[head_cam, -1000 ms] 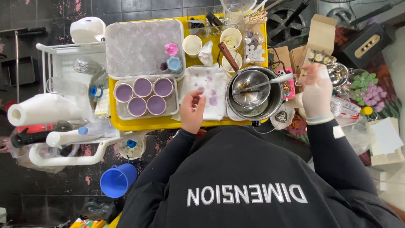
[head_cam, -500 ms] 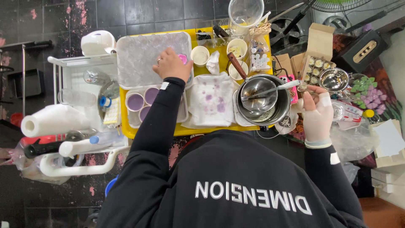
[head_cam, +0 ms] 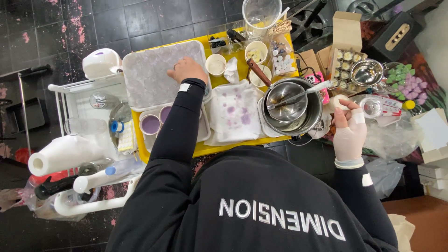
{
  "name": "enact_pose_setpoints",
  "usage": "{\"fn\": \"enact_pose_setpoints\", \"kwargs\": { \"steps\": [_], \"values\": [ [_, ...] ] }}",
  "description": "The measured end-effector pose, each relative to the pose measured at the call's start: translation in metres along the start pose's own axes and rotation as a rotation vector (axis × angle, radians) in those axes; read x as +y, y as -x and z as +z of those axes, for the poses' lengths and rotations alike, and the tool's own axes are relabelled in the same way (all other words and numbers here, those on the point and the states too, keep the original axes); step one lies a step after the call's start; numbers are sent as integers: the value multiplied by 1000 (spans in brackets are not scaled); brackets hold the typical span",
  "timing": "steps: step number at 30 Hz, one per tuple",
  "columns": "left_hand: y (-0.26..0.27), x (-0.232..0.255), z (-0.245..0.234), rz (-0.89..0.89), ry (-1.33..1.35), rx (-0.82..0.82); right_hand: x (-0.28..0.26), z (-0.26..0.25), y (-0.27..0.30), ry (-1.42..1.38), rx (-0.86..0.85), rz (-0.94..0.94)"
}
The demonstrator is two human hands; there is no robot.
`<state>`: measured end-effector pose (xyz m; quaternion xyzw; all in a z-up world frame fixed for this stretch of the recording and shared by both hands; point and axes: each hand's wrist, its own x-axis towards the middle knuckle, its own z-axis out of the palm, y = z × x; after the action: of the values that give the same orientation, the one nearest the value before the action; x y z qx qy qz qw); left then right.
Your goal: The recorder prepares and decorates candles by placing wax flower shapes into a container and carefully pouring liquid wax around them using a spoon and tweezers.
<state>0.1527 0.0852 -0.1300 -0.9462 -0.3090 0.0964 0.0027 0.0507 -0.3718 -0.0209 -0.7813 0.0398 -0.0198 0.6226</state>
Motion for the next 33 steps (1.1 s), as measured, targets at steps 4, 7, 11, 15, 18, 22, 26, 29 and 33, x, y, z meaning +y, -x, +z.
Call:
{"fn": "enact_pose_setpoints", "kwargs": {
  "steps": [4, 7, 11, 15, 18, 22, 26, 29, 33],
  "values": [
    [17, -1, -38, 24, 13, -70, 13, -6, 1, 72, 23, -19],
    [20, -4, -46, 32, 57, -121, 10, -5, 1, 31, 28, 3],
    [20, -8, -42, -2, 140, -59, 7, -4, -1, 11, 3, -24],
    [19, -17, -44, 27, 261, 45, 9, -5, -5, 27, -7, 0],
    [16, -24, -47, 89, 310, 76, -1, -2, -7, 7, -24, 28],
    [15, -32, -42, 136, 348, 101, 10, -3, -13, 3, -30, 24],
    [11, -43, -31, 208, 466, 141, 9, -3, -17, 45, -47, 15],
    [11, -56, -35, 348, 567, 173, 7, -6, -18, 60, -45, -16],
    [40, -65, -102, 625, 862, -21, 11, -14, -20, -9, -17, -71]
  ]
}}
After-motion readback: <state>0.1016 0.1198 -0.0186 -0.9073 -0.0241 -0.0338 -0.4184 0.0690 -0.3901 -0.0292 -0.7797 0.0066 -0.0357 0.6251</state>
